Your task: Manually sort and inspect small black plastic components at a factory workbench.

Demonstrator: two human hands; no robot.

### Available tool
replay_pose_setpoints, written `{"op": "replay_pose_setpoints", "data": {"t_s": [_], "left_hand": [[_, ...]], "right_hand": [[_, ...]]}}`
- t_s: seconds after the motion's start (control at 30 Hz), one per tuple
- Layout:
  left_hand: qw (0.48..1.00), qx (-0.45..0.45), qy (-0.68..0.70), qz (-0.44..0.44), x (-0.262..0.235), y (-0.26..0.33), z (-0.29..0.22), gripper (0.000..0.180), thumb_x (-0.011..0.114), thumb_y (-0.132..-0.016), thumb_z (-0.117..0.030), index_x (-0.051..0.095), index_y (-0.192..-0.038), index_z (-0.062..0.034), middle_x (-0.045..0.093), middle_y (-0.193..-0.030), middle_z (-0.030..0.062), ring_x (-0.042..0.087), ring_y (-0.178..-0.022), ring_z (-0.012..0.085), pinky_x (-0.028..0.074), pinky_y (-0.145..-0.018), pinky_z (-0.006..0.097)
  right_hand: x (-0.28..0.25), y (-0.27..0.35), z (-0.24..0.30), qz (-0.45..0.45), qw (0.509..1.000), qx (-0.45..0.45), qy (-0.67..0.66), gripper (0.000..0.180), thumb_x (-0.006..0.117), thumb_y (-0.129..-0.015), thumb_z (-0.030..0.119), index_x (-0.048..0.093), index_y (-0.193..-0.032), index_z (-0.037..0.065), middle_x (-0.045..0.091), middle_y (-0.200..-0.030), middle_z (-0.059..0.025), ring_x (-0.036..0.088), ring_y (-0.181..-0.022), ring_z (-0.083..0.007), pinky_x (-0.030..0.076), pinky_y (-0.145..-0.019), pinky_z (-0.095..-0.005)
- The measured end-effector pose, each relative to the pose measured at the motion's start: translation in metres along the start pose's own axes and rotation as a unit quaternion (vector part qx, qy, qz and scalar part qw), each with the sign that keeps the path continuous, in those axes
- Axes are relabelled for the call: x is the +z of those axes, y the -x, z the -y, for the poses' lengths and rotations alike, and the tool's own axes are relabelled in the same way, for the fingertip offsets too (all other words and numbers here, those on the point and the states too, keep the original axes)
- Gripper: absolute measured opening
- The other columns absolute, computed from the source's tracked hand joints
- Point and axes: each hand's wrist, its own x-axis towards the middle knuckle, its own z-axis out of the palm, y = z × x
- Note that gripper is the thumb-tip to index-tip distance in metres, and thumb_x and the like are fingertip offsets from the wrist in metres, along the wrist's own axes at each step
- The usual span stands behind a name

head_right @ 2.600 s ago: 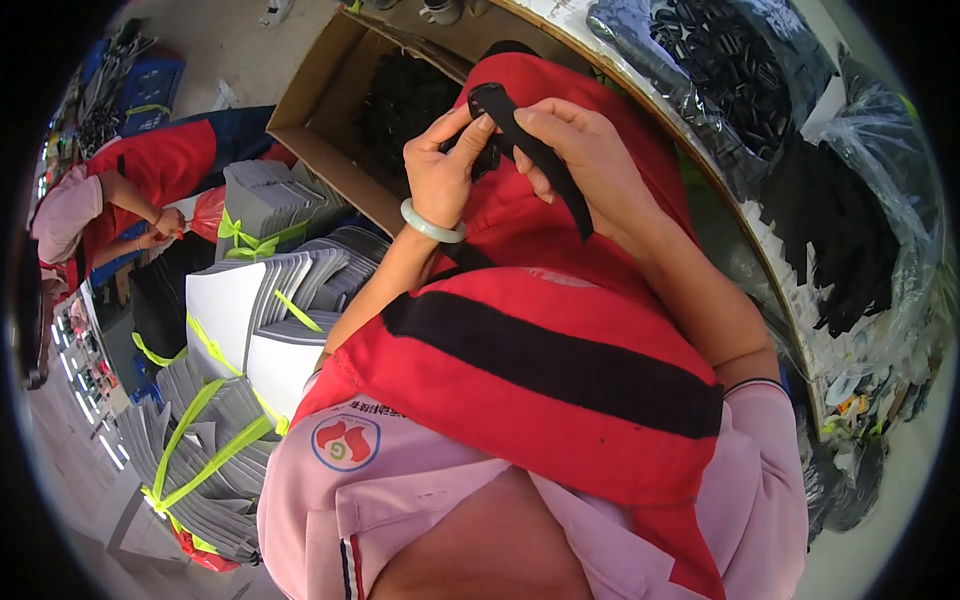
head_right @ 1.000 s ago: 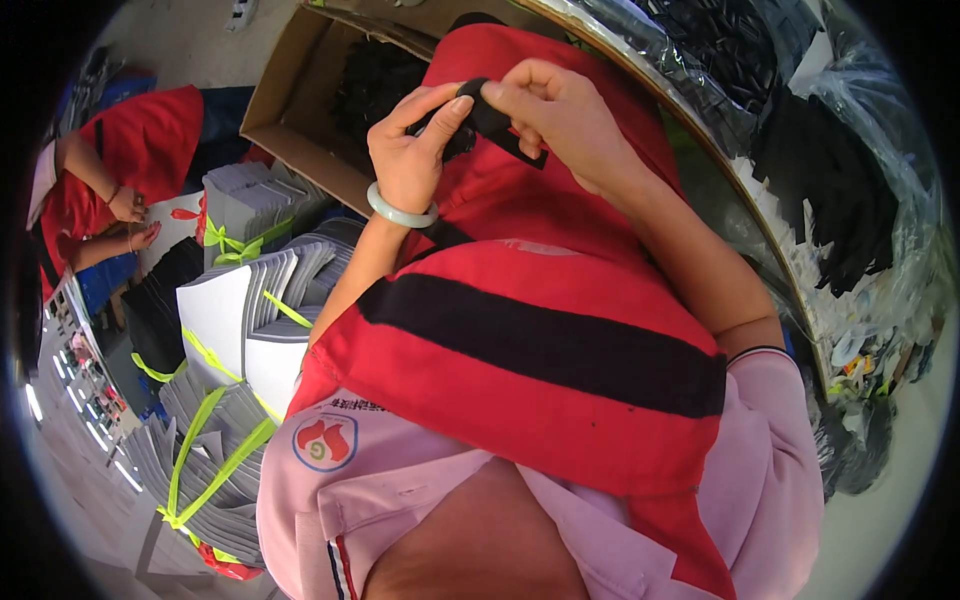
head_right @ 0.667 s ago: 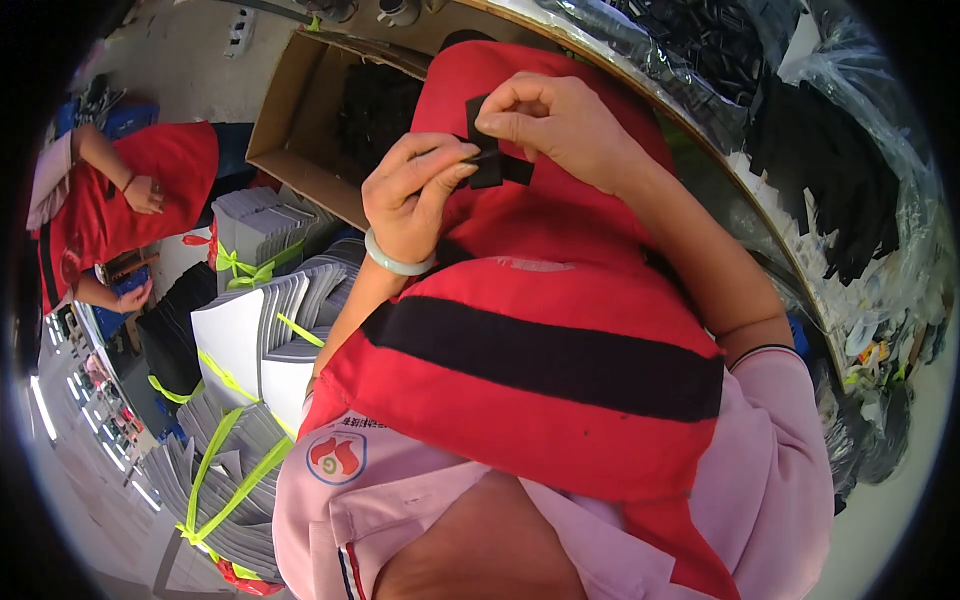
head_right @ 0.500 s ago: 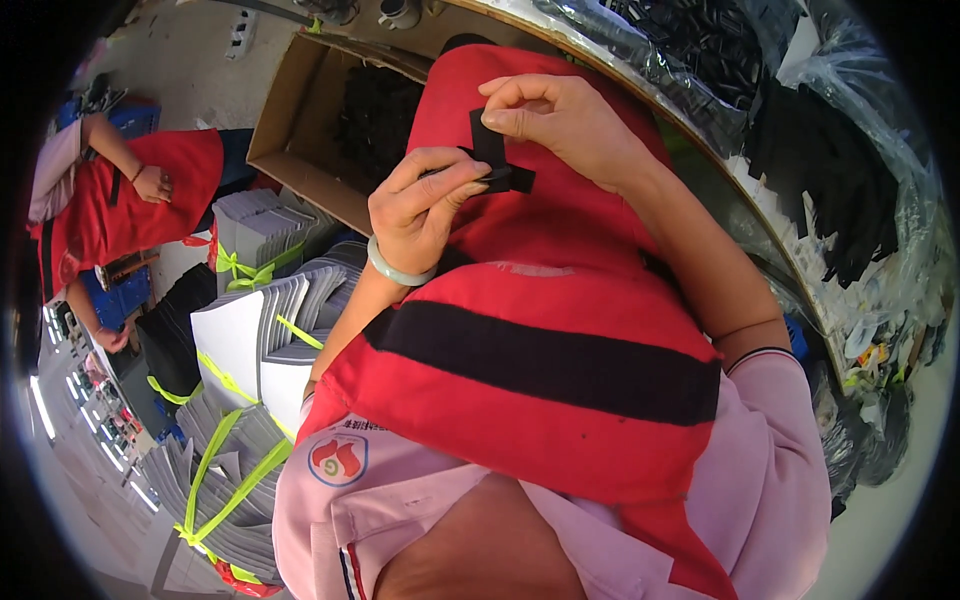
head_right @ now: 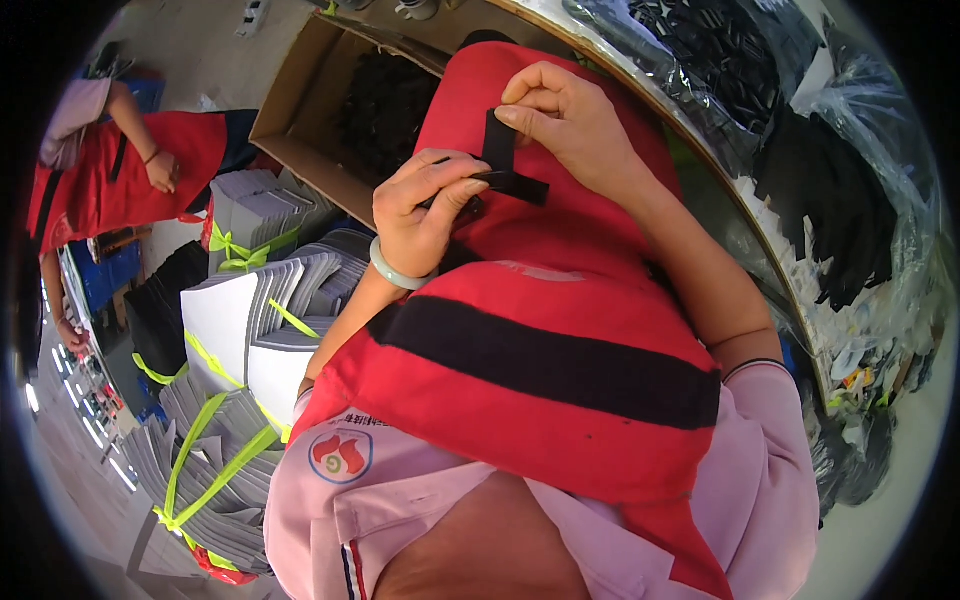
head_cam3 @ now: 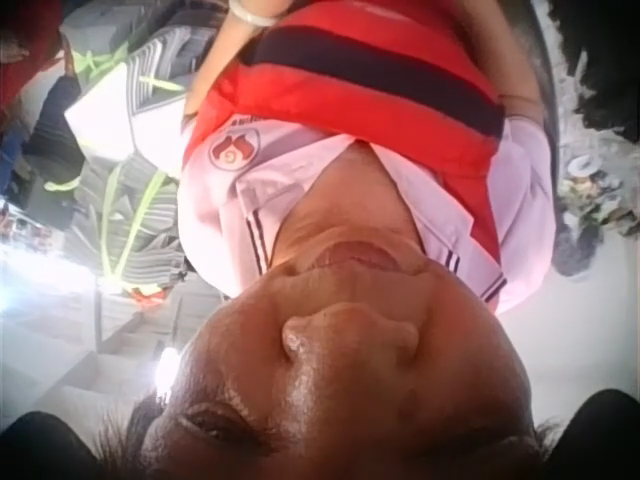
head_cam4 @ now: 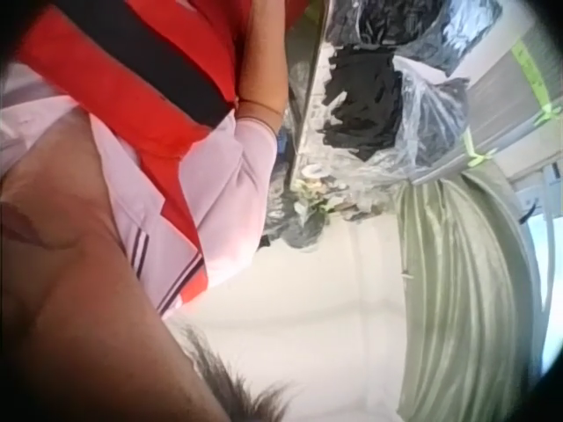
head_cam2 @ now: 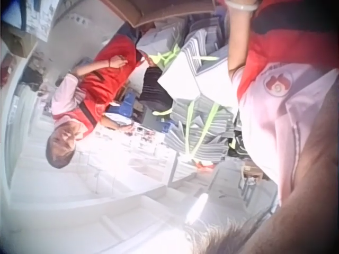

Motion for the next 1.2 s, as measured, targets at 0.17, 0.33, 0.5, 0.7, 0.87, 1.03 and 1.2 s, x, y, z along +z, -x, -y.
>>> {"op": "replay_pose_setpoints", "data": {"t_s": [0.17,0.33,0.5,0.7,0.87,1.03,1.2], "left_hand": [[0.927,-0.249,0.213,-0.179,-0.018,0.011,0.009,0.017,0.067,-0.084,0.0,0.068,-0.101,0.0029,0.068,-0.09,0.0056,0.063,-0.082,0.0117,0.048,-0.075,0.023],[0.935,-0.243,0.219,-0.14,-0.021,0.018,0.009,0.031,0.066,-0.087,-0.004,0.062,-0.117,0.0008,0.068,-0.109,0.0092,0.06,-0.096,0.0107,0.046,-0.085,0.023],[0.926,-0.218,0.251,-0.179,-0.023,0.016,0.014,0.039,0.066,-0.086,-0.002,0.058,-0.124,0.0005,0.066,-0.113,0.0104,0.06,-0.1,0.0127,0.045,-0.091,0.025],[0.923,-0.205,0.306,-0.113,-0.009,0.01,0.021,0.068,0.068,-0.081,0.006,0.038,-0.141,-0.002,0.059,-0.12,0.0101,0.059,-0.103,0.0152,0.048,-0.09,0.025],[0.949,-0.193,0.246,-0.032,-0.005,0.006,0.027,0.094,0.075,-0.072,0.008,0.021,-0.148,-0.0054,0.052,-0.12,0.0096,0.055,-0.107,0.017,0.047,-0.091,0.027],[0.908,-0.267,0.319,0.037,0.004,0.007,0.03,0.085,0.074,-0.072,0.008,0.032,-0.144,-0.0063,0.058,-0.109,0.004,0.058,-0.093,0.0117,0.049,-0.079,0.023],[0.729,-0.387,0.562,0.053,-0.022,0.024,0.055,0.041,0.046,-0.1,-0.035,0.053,-0.113,0.0023,0.061,-0.092,0.0129,0.055,-0.059,0.0146,0.038,-0.04,0.02]], "right_hand": [[0.001,-0.035,0.008,-0.134,0.985,-0.1,0.049,0.019,0.062,-0.091,0.016,0.057,-0.102,0.001,0.063,-0.088,-0.0038,0.058,-0.071,-0.0092,0.048,-0.069,-0.0213],[0.052,-0.084,0.002,-0.053,0.94,-0.266,0.205,0.035,0.06,-0.092,0.019,0.052,-0.121,0.0,0.063,-0.097,-0.0071,0.062,-0.088,-0.015,0.05,-0.083,-0.0289],[0.05,-0.05,0.019,0.235,0.947,0.138,0.172,0.029,0.063,-0.091,0.026,0.067,-0.097,-0.002,0.066,-0.094,-0.0066,0.06,-0.089,-0.0147,0.047,-0.084,-0.028],[0.026,-0.035,-0.005,0.227,0.966,0.075,0.095,0.025,0.061,-0.091,0.013,0.061,-0.112,-0.001,0.064,-0.087,-0.0021,0.058,-0.077,-0.0056,0.045,-0.066,-0.0204],[0.034,-0.021,0.018,0.201,0.974,0.069,0.077,0.017,0.063,-0.088,0.014,0.065,-0.093,-0.002,0.059,-0.067,0.0008,0.052,-0.058,-0.0072,0.039,-0.051,-0.0242],[0.039,-0.026,0.002,0.262,0.956,0.053,0.117,0.018,0.064,-0.085,0.01,0.065,-0.095,-0.005,0.065,-0.079,-0.0042,0.056,-0.07,-0.0073,0.044,-0.061,-0.0233],[0.015,-0.031,0.004,0.203,0.977,0.059,0.014,0.021,0.065,-0.087,0.009,0.065,-0.101,-0.007,0.067,-0.086,-0.0055,0.06,-0.08,-0.0085,0.048,-0.072,-0.023]]}}
